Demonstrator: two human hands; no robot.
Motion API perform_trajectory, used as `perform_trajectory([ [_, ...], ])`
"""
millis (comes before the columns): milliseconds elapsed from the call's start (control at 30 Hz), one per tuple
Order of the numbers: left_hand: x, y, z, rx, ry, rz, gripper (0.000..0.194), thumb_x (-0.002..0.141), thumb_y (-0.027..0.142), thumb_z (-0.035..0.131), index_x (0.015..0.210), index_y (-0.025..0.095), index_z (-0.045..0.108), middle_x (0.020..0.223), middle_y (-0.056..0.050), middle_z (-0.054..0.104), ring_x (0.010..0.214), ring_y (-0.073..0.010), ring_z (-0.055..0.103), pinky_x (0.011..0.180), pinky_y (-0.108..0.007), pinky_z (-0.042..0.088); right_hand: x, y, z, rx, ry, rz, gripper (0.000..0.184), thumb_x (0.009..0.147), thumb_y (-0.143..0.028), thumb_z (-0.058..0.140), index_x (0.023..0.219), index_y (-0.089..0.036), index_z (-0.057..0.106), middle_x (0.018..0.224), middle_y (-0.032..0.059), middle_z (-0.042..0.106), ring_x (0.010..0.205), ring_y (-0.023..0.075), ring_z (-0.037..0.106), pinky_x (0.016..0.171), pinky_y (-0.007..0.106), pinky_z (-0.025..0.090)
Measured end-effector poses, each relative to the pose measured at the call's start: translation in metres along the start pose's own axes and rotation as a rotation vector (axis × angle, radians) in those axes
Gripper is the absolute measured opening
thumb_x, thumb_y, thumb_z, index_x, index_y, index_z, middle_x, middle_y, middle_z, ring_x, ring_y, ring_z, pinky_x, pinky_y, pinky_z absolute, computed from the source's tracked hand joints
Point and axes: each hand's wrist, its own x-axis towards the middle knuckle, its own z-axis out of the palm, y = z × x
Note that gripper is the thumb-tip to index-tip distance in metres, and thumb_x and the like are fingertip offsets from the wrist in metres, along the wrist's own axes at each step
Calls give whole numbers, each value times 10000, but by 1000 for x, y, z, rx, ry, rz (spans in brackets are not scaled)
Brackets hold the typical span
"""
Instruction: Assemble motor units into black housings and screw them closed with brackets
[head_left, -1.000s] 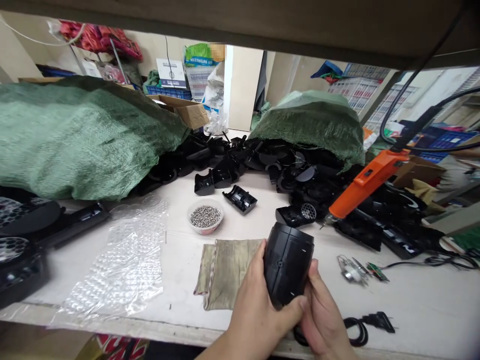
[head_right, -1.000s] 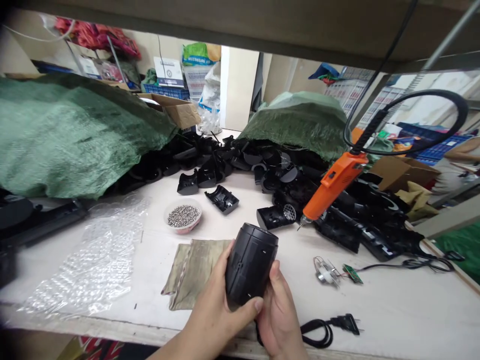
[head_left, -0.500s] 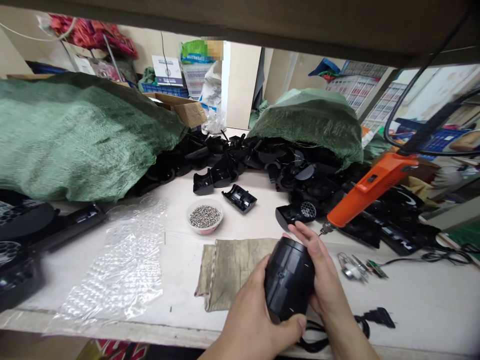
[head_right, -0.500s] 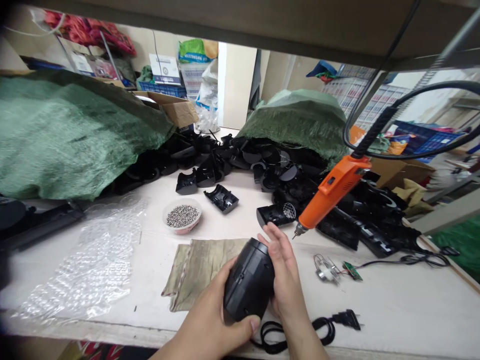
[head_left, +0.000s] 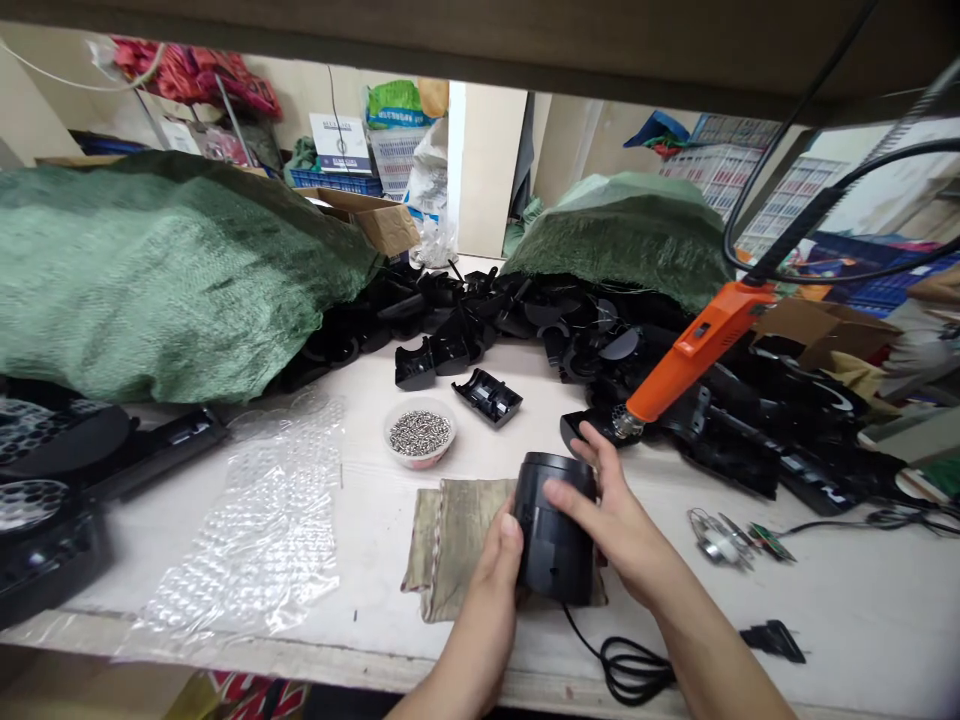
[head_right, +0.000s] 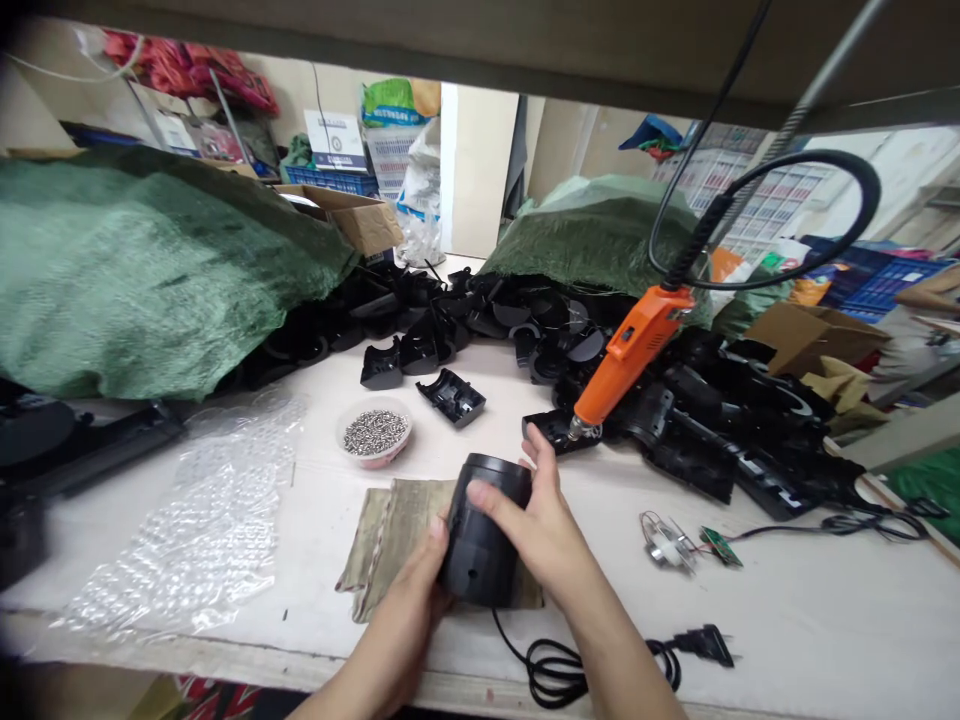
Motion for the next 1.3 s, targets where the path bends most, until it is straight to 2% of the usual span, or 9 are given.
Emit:
perform_trajectory([
  [133,4,2,0,-216,47,-72,535,881,539,482,1252,163,565,1360,-108,548,1290,-275,459,1042,-395,395,-8,-9,2,15,-87,69,868,593,-471,777,1350,-267,403,1385,97,460,1249,263,462,1056,439,348],
  [300,6,11,-2,-405,52,-203,562,919,538,399,1200,90,588,1130,-163,689,972,-248,662,874,-380,485,0,-16,-23,-76,3,70,829,642,-532,691,1367,-265,392,1293,97,553,1132,275,563,948,436,458],
  [433,7,14,-6,-457,70,-247,555,908,559,408,1128,101,632,984,-133,736,792,-194,676,785,-330,489,16,6,-43,-492,43,-129,818,686,-499,642,1395,-217,348,1386,139,455,1228,297,481,1021,481,376],
  [667,6,13,-5,-482,96,-239,502,910,534,429,1051,116,668,909,-110,749,742,-189,675,761,-324,505,10,31,-40,-714,88,-347,574,725,-410,626,1257,-212,539,1401,116,430,1366,325,265,1115,533,189],
  [833,5,12,-1,-485,106,-208,463,919,492,435,1086,119,653,1058,-126,723,888,-215,676,854,-350,495,-28,22,-32,-726,-16,-308,341,895,-467,421,1060,-263,640,1100,68,648,1070,260,575,944,433,440],
  [933,3,11,-3,-278,83,-152,495,908,517,426,1118,124,641,1151,-139,679,1078,-267,606,957,-401,432,-42,23,-29,-700,-116,-162,375,898,-510,413,1104,-286,633,1103,40,681,1019,256,622,897,416,474],
  [1000,3,14,-8,70,84,-70,477,892,530,436,1069,153,669,1144,-131,670,1148,-297,545,1002,-430,374,-44,26,-28,-707,-90,-157,371,895,-506,422,1107,-290,638,1129,30,679,1035,259,623,903,416,473],
  [1167,4,33,-24,1028,67,300,390,924,406,375,865,193,696,885,-113,648,923,-320,579,871,-471,399,-38,29,-27,-738,-96,-211,333,899,-444,431,1065,-281,669,1112,23,692,1018,253,642,903,409,494],
  [1300,5,37,-32,1144,93,330,382,944,362,342,972,175,674,918,-117,651,925,-312,591,848,-458,418,-39,33,-27,-792,-149,-272,331,932,-365,390,1100,-261,656,1130,24,687,1030,230,647,894,385,517],
])
